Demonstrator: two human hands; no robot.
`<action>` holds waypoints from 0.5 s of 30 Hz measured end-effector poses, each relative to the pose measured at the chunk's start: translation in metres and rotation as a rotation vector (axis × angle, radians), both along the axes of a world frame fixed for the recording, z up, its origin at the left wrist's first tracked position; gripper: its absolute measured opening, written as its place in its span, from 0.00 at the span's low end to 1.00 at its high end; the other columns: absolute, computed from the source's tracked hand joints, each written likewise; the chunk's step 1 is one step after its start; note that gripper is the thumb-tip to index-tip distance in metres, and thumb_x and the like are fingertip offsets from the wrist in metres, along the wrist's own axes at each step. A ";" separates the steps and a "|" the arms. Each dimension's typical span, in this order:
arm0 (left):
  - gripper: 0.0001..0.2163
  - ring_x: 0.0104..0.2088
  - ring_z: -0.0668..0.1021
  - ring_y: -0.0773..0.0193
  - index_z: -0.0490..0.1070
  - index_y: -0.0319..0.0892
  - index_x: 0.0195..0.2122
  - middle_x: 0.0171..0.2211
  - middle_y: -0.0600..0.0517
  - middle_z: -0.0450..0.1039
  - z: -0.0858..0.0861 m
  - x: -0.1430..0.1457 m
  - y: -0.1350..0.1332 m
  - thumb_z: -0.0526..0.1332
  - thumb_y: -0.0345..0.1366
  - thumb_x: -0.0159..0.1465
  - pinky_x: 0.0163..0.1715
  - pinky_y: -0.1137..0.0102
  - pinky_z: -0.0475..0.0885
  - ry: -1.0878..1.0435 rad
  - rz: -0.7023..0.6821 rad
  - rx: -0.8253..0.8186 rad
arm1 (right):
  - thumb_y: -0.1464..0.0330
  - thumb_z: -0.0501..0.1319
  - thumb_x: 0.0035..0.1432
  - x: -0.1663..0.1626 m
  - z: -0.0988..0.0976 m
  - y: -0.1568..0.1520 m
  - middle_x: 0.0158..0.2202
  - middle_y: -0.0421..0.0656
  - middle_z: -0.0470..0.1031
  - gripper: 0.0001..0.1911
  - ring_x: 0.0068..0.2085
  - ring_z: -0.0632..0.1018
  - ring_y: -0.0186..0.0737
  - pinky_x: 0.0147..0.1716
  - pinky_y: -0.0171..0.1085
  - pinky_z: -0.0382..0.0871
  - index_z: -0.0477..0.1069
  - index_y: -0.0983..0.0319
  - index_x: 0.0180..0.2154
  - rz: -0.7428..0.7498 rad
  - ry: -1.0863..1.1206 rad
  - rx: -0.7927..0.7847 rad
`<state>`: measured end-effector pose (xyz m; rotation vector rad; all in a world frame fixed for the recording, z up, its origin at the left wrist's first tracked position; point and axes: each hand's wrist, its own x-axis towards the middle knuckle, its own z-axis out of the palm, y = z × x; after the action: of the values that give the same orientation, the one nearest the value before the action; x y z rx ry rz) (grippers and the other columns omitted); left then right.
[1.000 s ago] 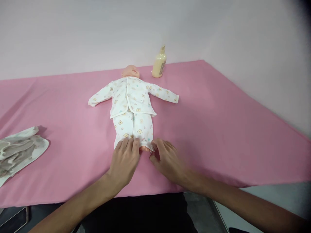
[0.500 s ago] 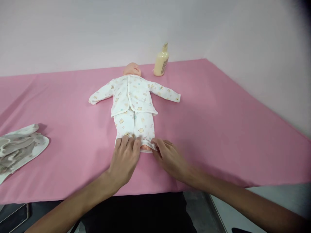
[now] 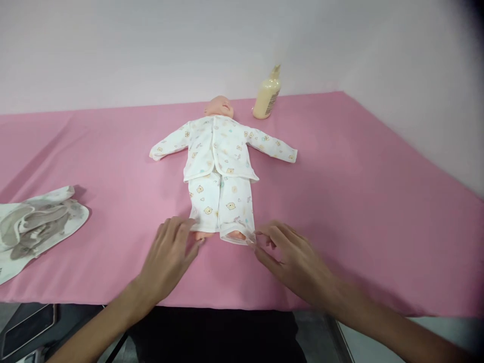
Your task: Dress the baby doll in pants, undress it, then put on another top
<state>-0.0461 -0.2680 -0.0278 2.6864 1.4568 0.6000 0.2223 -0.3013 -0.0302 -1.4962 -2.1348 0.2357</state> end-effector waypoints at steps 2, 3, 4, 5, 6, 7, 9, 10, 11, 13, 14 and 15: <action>0.17 0.46 0.73 0.57 0.61 0.42 0.56 0.48 0.44 0.70 -0.002 -0.013 0.003 0.56 0.40 0.69 0.42 0.62 0.72 -0.011 0.016 -0.096 | 0.68 0.57 0.63 -0.005 0.005 0.001 0.32 0.43 0.72 0.03 0.33 0.74 0.40 0.33 0.39 0.68 0.66 0.60 0.36 0.021 0.012 0.107; 0.16 0.46 0.74 0.57 0.61 0.43 0.56 0.48 0.44 0.70 -0.002 -0.017 0.005 0.55 0.40 0.69 0.42 0.62 0.73 -0.004 0.008 -0.132 | 0.68 0.58 0.63 -0.009 0.008 0.002 0.33 0.43 0.72 0.02 0.34 0.74 0.40 0.35 0.40 0.68 0.66 0.60 0.37 0.043 0.012 0.157; 0.14 0.45 0.75 0.58 0.63 0.43 0.55 0.47 0.45 0.71 -0.003 -0.020 0.006 0.55 0.40 0.69 0.42 0.62 0.73 0.007 -0.009 -0.154 | 0.69 0.58 0.63 -0.014 0.010 0.004 0.34 0.44 0.72 0.02 0.35 0.73 0.40 0.37 0.40 0.68 0.67 0.61 0.38 0.072 0.003 0.199; 0.13 0.45 0.75 0.58 0.64 0.43 0.53 0.47 0.46 0.71 -0.004 -0.021 0.008 0.54 0.39 0.70 0.42 0.62 0.73 0.018 -0.029 -0.164 | 0.70 0.59 0.63 -0.020 0.011 0.006 0.35 0.44 0.72 0.02 0.36 0.73 0.40 0.38 0.41 0.68 0.68 0.61 0.39 0.103 -0.018 0.232; 0.11 0.44 0.75 0.58 0.65 0.43 0.51 0.46 0.46 0.72 -0.004 -0.021 0.009 0.54 0.38 0.70 0.42 0.61 0.73 0.023 -0.046 -0.168 | 0.72 0.59 0.62 -0.027 0.012 0.009 0.35 0.45 0.72 0.02 0.37 0.72 0.41 0.39 0.42 0.68 0.68 0.62 0.38 0.130 -0.049 0.255; 0.11 0.44 0.75 0.58 0.65 0.43 0.51 0.45 0.47 0.72 -0.005 -0.021 0.011 0.54 0.38 0.69 0.43 0.61 0.73 0.022 -0.055 -0.173 | 0.73 0.59 0.62 -0.034 0.012 0.012 0.35 0.46 0.71 0.01 0.37 0.71 0.41 0.39 0.42 0.68 0.68 0.62 0.37 0.147 -0.086 0.272; 0.10 0.43 0.75 0.58 0.65 0.43 0.50 0.44 0.47 0.72 -0.005 -0.019 0.012 0.56 0.37 0.68 0.42 0.61 0.73 0.006 -0.055 -0.185 | 0.75 0.58 0.60 -0.046 0.012 0.017 0.36 0.48 0.71 0.03 0.38 0.70 0.43 0.38 0.43 0.67 0.68 0.63 0.34 0.153 -0.159 0.291; 0.10 0.42 0.75 0.58 0.65 0.43 0.49 0.44 0.48 0.72 -0.005 -0.018 0.012 0.56 0.38 0.68 0.40 0.62 0.73 -0.003 -0.052 -0.188 | 0.76 0.57 0.60 -0.051 0.011 0.020 0.36 0.48 0.70 0.04 0.38 0.69 0.43 0.38 0.43 0.66 0.68 0.63 0.33 0.151 -0.185 0.293; 0.09 0.41 0.75 0.59 0.65 0.43 0.48 0.42 0.48 0.72 -0.005 -0.018 0.012 0.57 0.37 0.68 0.39 0.62 0.73 -0.009 -0.054 -0.185 | 0.76 0.57 0.60 -0.054 0.010 0.022 0.36 0.48 0.70 0.04 0.38 0.69 0.43 0.38 0.43 0.66 0.68 0.63 0.33 0.151 -0.197 0.291; 0.06 0.38 0.74 0.60 0.66 0.42 0.45 0.40 0.49 0.72 -0.006 -0.018 0.012 0.56 0.36 0.68 0.37 0.63 0.72 -0.010 -0.078 -0.162 | 0.76 0.57 0.61 -0.057 0.008 0.025 0.36 0.48 0.69 0.04 0.38 0.68 0.43 0.38 0.43 0.66 0.68 0.63 0.33 0.160 -0.172 0.274; 0.05 0.37 0.73 0.60 0.66 0.42 0.43 0.38 0.50 0.72 -0.007 -0.018 0.012 0.55 0.35 0.69 0.36 0.63 0.71 -0.009 -0.094 -0.146 | 0.75 0.56 0.61 -0.056 0.007 0.026 0.36 0.47 0.69 0.04 0.38 0.68 0.42 0.38 0.42 0.66 0.67 0.63 0.33 0.171 -0.141 0.260; 0.04 0.37 0.73 0.61 0.66 0.42 0.42 0.38 0.50 0.72 -0.008 -0.019 0.013 0.54 0.34 0.69 0.36 0.64 0.71 -0.008 -0.111 -0.132 | 0.75 0.56 0.62 -0.054 0.006 0.027 0.36 0.46 0.69 0.04 0.38 0.67 0.41 0.38 0.42 0.66 0.67 0.63 0.33 0.184 -0.107 0.244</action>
<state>-0.0647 -0.2553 -0.0360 2.6386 1.2862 0.4890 0.1681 -0.2747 -0.0242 -1.2003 -2.2934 -0.0418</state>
